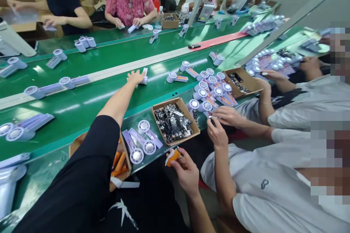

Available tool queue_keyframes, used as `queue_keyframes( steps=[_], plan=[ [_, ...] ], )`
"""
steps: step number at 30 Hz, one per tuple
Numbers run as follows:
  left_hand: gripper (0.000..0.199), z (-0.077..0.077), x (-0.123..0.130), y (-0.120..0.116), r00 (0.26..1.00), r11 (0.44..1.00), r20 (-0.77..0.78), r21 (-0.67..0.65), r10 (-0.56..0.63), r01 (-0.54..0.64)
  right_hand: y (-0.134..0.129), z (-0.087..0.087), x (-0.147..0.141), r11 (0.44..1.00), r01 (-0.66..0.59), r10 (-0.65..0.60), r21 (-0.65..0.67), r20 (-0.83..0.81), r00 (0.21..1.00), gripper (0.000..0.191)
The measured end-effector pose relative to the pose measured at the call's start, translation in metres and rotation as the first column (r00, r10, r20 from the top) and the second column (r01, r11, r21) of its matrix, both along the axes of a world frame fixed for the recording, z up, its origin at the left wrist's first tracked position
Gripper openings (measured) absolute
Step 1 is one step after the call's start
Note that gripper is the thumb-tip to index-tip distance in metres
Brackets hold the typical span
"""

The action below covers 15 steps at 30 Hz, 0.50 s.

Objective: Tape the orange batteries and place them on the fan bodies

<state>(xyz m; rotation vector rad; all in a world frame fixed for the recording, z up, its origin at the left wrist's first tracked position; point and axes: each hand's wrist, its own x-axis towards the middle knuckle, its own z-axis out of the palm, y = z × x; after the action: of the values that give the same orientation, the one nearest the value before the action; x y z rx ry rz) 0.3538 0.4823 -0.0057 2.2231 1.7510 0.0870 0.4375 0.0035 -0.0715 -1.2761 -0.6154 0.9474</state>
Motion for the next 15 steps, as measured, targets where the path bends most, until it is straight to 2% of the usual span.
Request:
queue_keyframes(
  steps=[2, 4, 6, 7, 9, 11, 15],
  plan=[
    [0.079, -0.011, 0.018, 0.016, 0.997, 0.997, 0.017, -0.008, -0.081, 0.081, 0.01, 0.003, 0.001, 0.999, 0.002, -0.003, 0.044, 0.036, 0.999, 0.046],
    [0.079, -0.015, 0.026, 0.02, 0.984, 0.984, 0.027, 0.004, -0.178, 0.178, 0.019, 0.005, 0.003, 0.999, -0.012, 0.009, 0.051, 0.075, 0.997, 0.045],
    [0.072, -0.012, 0.018, 0.017, 0.966, 0.966, 0.034, -0.002, -0.258, 0.258, 0.023, 0.008, 0.007, 0.999, -0.035, 0.032, 0.024, 0.12, 0.992, 0.044],
    [0.068, -0.009, 0.006, 0.013, 0.956, 0.956, 0.042, -0.017, -0.292, 0.293, 0.024, 0.01, 0.009, 0.999, -0.048, 0.046, 0.013, 0.143, 0.989, 0.044],
    [0.056, -0.001, -0.035, 0.002, 0.93, 0.929, 0.069, -0.055, -0.361, 0.365, 0.023, 0.012, 0.011, 0.998, -0.055, 0.051, 0.016, 0.184, 0.982, 0.044],
    [0.047, 0.003, -0.098, -0.019, 0.904, 0.9, 0.094, -0.093, -0.418, 0.426, 0.02, 0.014, 0.01, 0.998, -0.039, 0.029, 0.044, 0.21, 0.977, 0.045],
    [0.042, 0.002, -0.233, -0.097, 0.892, 0.887, 0.078, -0.096, -0.446, 0.452, 0.02, 0.009, 0.002, 0.997, -0.064, 0.052, 0.048, 0.218, 0.975, 0.054]
  ],
)
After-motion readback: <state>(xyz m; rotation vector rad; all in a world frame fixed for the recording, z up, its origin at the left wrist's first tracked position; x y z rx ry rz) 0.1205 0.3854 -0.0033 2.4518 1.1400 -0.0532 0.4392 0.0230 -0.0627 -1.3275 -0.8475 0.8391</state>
